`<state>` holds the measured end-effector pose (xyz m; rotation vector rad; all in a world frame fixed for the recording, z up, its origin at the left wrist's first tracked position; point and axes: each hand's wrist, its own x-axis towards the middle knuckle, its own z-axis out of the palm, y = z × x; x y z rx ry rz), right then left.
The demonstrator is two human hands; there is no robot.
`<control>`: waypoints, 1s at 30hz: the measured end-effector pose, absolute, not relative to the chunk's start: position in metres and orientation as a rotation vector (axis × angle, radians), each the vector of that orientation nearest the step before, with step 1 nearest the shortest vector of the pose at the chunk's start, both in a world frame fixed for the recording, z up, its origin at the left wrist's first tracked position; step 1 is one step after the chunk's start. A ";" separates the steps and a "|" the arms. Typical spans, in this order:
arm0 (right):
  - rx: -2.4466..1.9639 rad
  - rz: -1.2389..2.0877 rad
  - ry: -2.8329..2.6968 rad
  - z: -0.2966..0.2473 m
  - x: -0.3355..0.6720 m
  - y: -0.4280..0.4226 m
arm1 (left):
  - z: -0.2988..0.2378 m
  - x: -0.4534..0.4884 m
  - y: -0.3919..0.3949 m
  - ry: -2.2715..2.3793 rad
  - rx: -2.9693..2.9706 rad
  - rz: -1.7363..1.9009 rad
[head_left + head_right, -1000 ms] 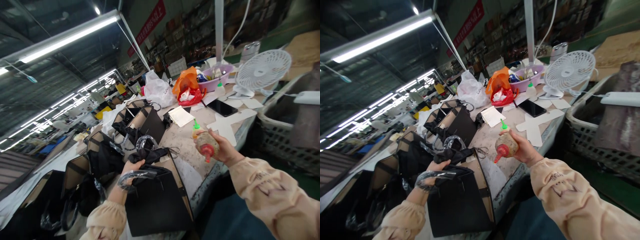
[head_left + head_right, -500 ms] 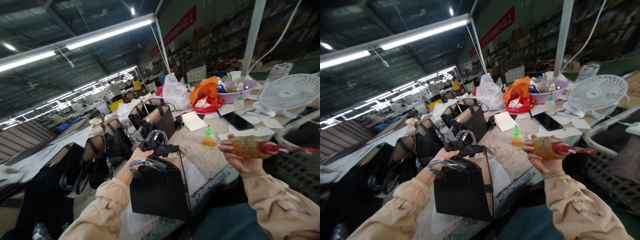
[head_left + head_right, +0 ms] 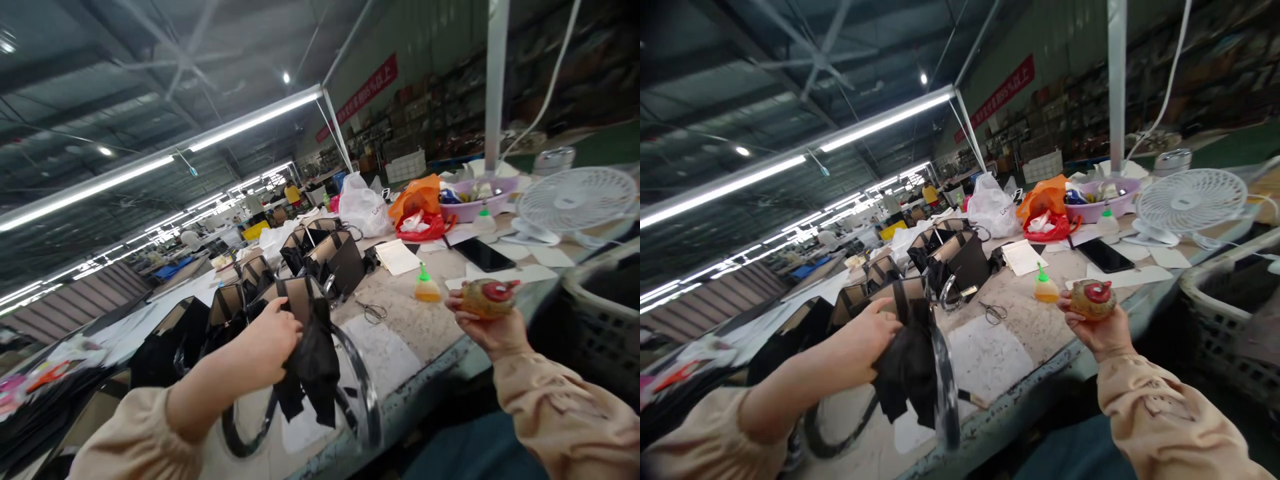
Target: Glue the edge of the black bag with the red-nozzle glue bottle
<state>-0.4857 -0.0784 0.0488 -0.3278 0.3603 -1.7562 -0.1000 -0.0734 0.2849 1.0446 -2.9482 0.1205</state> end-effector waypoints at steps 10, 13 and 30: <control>-0.412 -1.576 0.329 0.050 -0.456 -0.063 | 0.159 -0.068 -0.042 -2.862 0.866 0.989; -0.461 -1.479 0.347 0.050 -0.443 -0.050 | 0.121 -0.078 -0.026 -2.817 0.958 0.824; -0.482 -1.070 0.312 0.046 -0.318 0.040 | 0.024 -0.123 -0.003 -2.576 1.059 0.139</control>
